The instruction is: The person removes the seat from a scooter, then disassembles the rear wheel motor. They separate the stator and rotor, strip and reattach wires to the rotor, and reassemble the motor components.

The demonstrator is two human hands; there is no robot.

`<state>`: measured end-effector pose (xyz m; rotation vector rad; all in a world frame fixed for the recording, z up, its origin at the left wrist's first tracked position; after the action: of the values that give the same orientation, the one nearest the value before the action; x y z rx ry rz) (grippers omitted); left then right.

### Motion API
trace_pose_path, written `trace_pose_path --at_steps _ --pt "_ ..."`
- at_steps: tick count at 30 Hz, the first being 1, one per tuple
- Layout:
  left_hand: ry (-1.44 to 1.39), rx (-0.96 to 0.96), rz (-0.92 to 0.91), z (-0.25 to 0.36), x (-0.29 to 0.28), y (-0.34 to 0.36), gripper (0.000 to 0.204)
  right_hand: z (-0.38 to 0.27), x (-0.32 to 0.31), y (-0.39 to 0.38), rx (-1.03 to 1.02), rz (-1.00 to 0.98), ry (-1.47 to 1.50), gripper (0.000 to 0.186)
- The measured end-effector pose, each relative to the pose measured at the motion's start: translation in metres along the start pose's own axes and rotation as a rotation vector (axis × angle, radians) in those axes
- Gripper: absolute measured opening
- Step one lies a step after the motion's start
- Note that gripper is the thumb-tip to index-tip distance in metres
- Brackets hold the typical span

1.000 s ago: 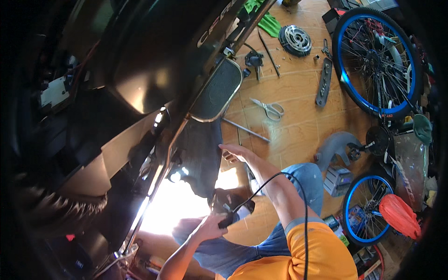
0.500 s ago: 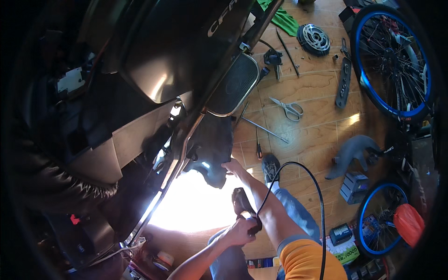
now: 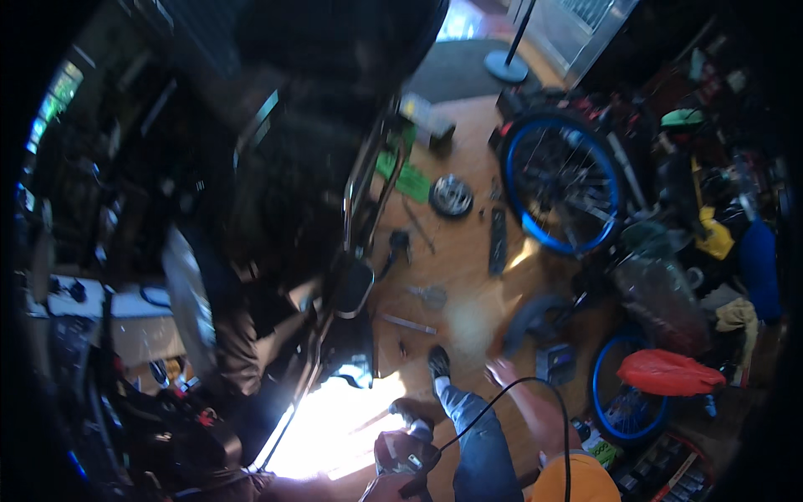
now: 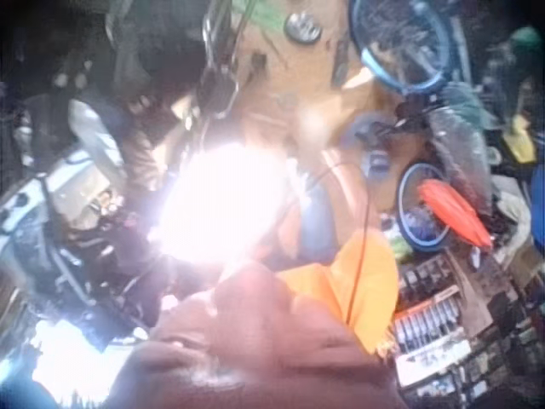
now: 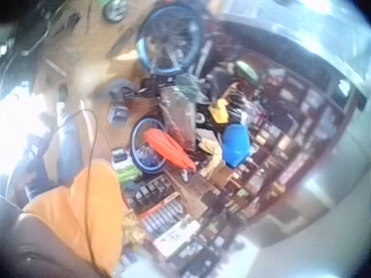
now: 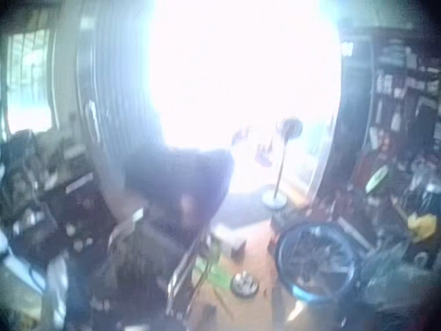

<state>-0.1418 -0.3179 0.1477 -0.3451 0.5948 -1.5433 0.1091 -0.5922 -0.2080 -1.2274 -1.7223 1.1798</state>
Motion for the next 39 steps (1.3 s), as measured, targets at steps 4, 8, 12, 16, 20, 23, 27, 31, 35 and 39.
trace_pose_path --at_steps 4,8,12,16,20,23,27,31,35,39 --pt "0.063 0.048 0.108 0.104 -0.045 0.007 0.035 -0.029 -0.155 -0.169 0.106 0.514 -0.364 0.016" --pt "0.133 0.086 0.225 0.186 -0.087 0.029 0.037 -0.074 -0.212 -0.228 0.324 0.654 -0.44 0.024" --pt "0.222 0.13 0.346 0.245 -0.125 0.05 0.039 -0.17 -0.219 -0.174 0.264 0.655 -0.455 0.028" --pt "0.31 0.222 0.429 0.297 -0.149 0.093 0.041 -0.322 -0.198 -0.123 -0.052 0.717 -0.51 0.035" --pt "0.314 0.38 0.431 0.352 -0.184 0.17 0.04 -0.49 -0.119 -0.108 -0.407 0.142 -0.273 0.026" --pt "0.213 0.485 0.454 0.4 -0.206 0.239 0.034 -0.565 -0.088 -0.129 -0.576 0.204 -0.287 0.033" --pt "0.254 0.574 0.398 0.457 -0.225 0.33 0.034 -0.582 -0.094 -0.137 -0.25 0.284 -0.104 0.019" --pt "0.106 0.603 0.506 0.498 -0.246 0.418 0.037 -0.589 -0.116 -0.116 0.004 0.395 -0.278 0.009" --pt "-0.022 0.658 0.571 0.53 -0.27 0.508 0.04 -0.649 -0.132 -0.071 0.182 0.326 -0.324 0.014" --pt "-0.066 0.605 0.678 0.548 -0.314 0.593 0.036 -0.799 -0.142 -0.007 0.13 0.311 -0.554 0.012"
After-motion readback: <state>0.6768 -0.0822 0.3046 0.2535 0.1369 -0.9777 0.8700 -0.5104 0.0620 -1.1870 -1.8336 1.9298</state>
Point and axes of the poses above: each hand's wrist, its own y-axis towards the middle knuckle, its own x-axis out of the palm, z = x × y, the point moved 3 cm from there along y, towards the middle knuckle, and after that the axes turned 8 degrees about x, right-handed, at the moved point
